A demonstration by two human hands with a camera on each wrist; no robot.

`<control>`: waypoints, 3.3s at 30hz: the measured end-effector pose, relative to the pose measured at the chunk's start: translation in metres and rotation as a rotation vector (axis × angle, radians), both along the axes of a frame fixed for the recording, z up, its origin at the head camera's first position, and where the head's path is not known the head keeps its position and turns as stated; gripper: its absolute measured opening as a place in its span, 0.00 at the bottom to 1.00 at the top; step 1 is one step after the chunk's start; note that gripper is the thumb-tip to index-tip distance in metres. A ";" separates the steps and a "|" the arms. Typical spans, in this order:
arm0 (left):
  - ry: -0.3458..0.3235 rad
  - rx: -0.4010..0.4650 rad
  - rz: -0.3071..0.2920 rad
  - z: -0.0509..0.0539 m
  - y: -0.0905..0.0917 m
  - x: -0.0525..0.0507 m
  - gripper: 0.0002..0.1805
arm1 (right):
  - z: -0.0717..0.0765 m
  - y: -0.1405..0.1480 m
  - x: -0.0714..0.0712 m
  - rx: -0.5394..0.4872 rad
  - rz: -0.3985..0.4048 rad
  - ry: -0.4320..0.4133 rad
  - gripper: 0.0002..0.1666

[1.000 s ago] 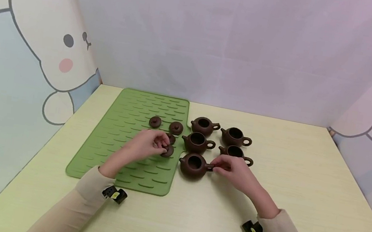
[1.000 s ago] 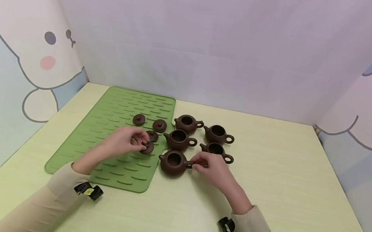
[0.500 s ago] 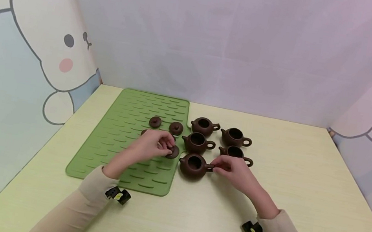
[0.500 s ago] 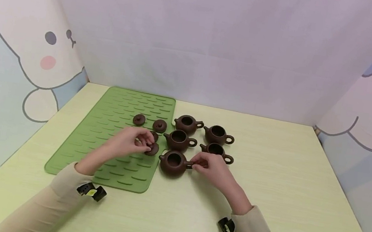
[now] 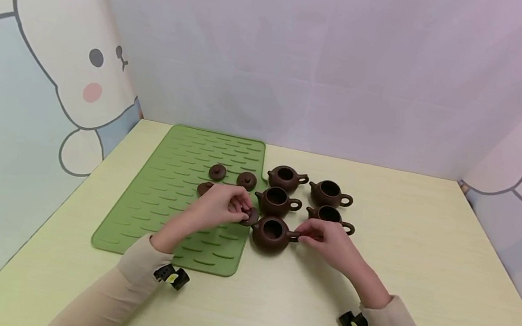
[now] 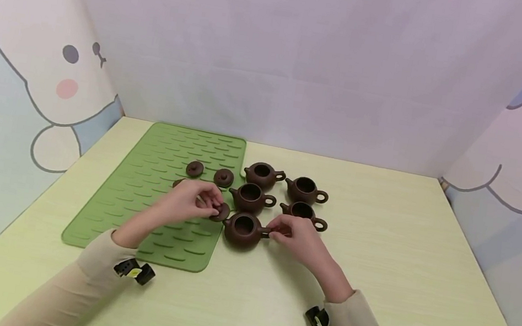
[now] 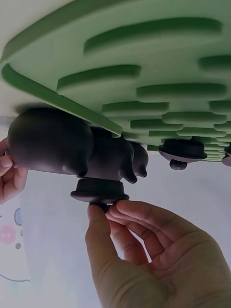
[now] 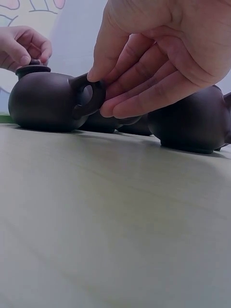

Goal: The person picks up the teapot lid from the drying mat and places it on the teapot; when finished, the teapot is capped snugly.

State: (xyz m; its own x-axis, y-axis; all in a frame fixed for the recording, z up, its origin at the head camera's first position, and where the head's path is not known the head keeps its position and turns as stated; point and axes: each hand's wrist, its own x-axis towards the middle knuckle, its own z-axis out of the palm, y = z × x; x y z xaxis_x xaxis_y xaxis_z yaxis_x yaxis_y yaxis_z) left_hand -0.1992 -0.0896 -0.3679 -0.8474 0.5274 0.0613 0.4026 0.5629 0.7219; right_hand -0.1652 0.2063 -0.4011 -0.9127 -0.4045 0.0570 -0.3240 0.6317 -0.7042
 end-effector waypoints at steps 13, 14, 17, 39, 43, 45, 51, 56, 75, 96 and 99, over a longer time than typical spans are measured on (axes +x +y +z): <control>-0.031 0.015 -0.027 -0.001 0.016 -0.002 0.07 | -0.001 0.000 -0.001 -0.002 -0.003 -0.008 0.05; -0.033 0.015 -0.030 -0.001 0.018 -0.002 0.07 | -0.001 0.000 -0.001 -0.001 -0.004 -0.008 0.05; -0.024 0.006 -0.042 0.000 0.023 -0.002 0.07 | 0.000 0.000 -0.001 0.002 -0.007 -0.007 0.05; -0.028 -0.002 -0.110 -0.004 0.045 -0.001 0.07 | 0.000 0.000 -0.001 0.007 -0.001 -0.004 0.05; -0.040 -0.001 -0.114 -0.005 0.046 -0.001 0.08 | 0.000 0.000 -0.001 0.006 0.003 -0.005 0.05; -0.042 -0.003 -0.113 -0.006 0.047 0.000 0.08 | 0.000 0.000 -0.001 0.005 0.004 -0.004 0.05; -0.036 -0.015 -0.115 -0.009 0.050 -0.001 0.08 | -0.001 0.000 -0.001 0.000 0.005 -0.001 0.05; -0.035 -0.019 -0.114 -0.009 0.051 0.000 0.08 | -0.002 0.001 -0.001 0.000 0.004 0.000 0.05; 0.019 -0.004 -0.082 -0.008 0.043 -0.004 0.07 | 0.004 0.009 0.002 -0.007 -0.019 0.022 0.06; 0.021 0.002 -0.020 -0.005 0.026 -0.017 0.08 | 0.013 0.022 0.001 -0.011 -0.070 0.052 0.07; 0.025 0.002 -0.007 -0.006 0.023 -0.020 0.08 | 0.015 0.024 0.001 -0.016 -0.081 0.043 0.07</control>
State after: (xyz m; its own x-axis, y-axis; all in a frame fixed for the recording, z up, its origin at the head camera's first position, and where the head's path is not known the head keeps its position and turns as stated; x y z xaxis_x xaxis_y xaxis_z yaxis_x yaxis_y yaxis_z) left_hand -0.2189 -0.0667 -0.3734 -0.8416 0.5335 0.0838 0.4248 0.5582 0.7127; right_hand -0.1647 0.2303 -0.3861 -0.9390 -0.3281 0.1027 -0.3024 0.6463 -0.7006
